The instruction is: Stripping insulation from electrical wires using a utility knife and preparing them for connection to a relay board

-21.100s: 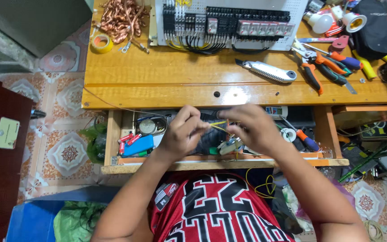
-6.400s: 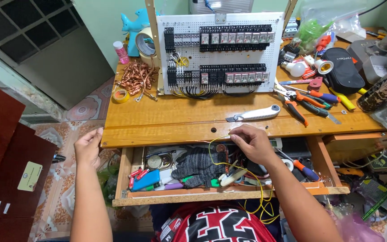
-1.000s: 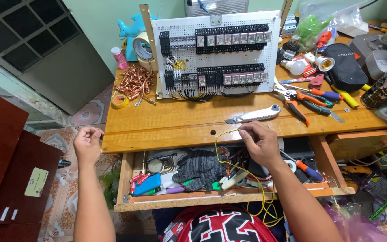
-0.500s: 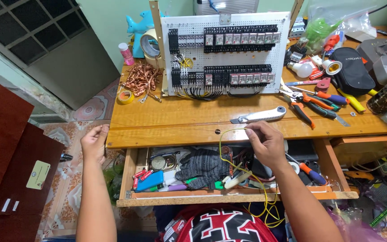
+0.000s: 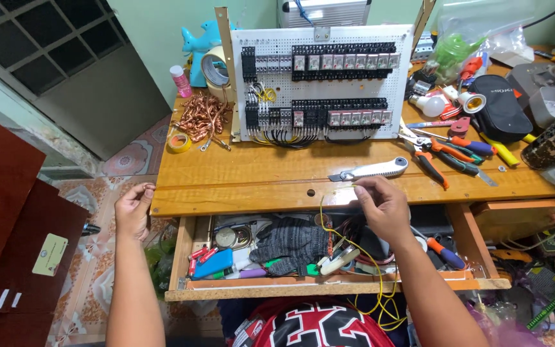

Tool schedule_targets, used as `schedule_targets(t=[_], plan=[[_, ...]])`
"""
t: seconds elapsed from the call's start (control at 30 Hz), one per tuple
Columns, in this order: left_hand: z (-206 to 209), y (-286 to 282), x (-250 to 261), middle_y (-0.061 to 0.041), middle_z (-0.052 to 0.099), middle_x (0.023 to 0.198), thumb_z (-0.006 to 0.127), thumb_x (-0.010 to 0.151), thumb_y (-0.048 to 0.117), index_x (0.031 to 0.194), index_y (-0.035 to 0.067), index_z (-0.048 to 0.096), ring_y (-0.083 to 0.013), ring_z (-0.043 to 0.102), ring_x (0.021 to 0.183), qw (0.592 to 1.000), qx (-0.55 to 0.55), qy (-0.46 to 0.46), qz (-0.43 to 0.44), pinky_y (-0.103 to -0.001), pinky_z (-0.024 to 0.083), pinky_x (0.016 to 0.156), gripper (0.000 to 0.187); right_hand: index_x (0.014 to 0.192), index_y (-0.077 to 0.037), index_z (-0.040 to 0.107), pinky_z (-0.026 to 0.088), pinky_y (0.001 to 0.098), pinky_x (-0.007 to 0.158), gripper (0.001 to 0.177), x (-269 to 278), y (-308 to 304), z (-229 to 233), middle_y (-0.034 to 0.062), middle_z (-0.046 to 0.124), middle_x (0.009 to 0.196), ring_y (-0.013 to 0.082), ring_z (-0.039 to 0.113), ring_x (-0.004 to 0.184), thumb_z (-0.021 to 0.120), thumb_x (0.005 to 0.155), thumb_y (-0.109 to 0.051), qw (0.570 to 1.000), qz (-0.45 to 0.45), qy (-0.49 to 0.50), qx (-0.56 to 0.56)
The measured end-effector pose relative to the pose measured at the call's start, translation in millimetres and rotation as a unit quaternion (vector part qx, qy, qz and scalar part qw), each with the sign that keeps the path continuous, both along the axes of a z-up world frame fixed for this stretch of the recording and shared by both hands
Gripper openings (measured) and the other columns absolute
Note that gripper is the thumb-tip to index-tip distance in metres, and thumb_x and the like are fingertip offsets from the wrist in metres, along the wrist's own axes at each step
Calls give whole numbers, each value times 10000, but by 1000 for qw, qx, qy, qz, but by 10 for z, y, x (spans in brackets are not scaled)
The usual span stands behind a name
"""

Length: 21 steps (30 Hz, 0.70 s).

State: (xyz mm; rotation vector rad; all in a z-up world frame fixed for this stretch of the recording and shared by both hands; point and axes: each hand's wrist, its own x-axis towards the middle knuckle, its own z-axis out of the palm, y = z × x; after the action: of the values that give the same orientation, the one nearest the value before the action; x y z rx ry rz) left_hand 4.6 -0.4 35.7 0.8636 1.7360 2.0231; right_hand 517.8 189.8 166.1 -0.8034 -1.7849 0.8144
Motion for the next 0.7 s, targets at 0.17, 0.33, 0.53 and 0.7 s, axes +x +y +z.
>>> schedule_targets(t=[0.17,0.33,0.53,0.7], plan=[[-69,70,31,5,685,992,802,983,211,1094,119,740,-55,592,953,999,12,11,40,-215,503,899,158,1073,-78,770,520,497,897,215,-2,-45,342,167,748,1098,363,703,1001,763,875,-162,980,163,-107,36],[85,109,50,-23,688,942,843,959,187,1078,106,759,-60,587,915,997,12,52,54,-239,518,867,167,1091,-24,748,521,573,938,248,-449,-292,838,233,726,1133,466,691,1062,697,931,-206,942,280,-169,78],[382,101,-38,-119,746,928,801,976,94,1055,93,814,-264,715,910,959,-40,279,31,-358,538,848,80,1144,-63,691,545,563,905,281,-1623,-342,785,200,669,1140,477,669,1039,734,923,-231,880,406,-190,155],[484,50,-162,-194,717,928,688,976,124,1121,110,799,-428,676,932,932,-100,342,-65,-495,521,850,183,1250,-84,639,546,552,917,355,-2922,-375,393,196,623,1214,453,669,1056,705,926,-214,881,411,-141,185]])
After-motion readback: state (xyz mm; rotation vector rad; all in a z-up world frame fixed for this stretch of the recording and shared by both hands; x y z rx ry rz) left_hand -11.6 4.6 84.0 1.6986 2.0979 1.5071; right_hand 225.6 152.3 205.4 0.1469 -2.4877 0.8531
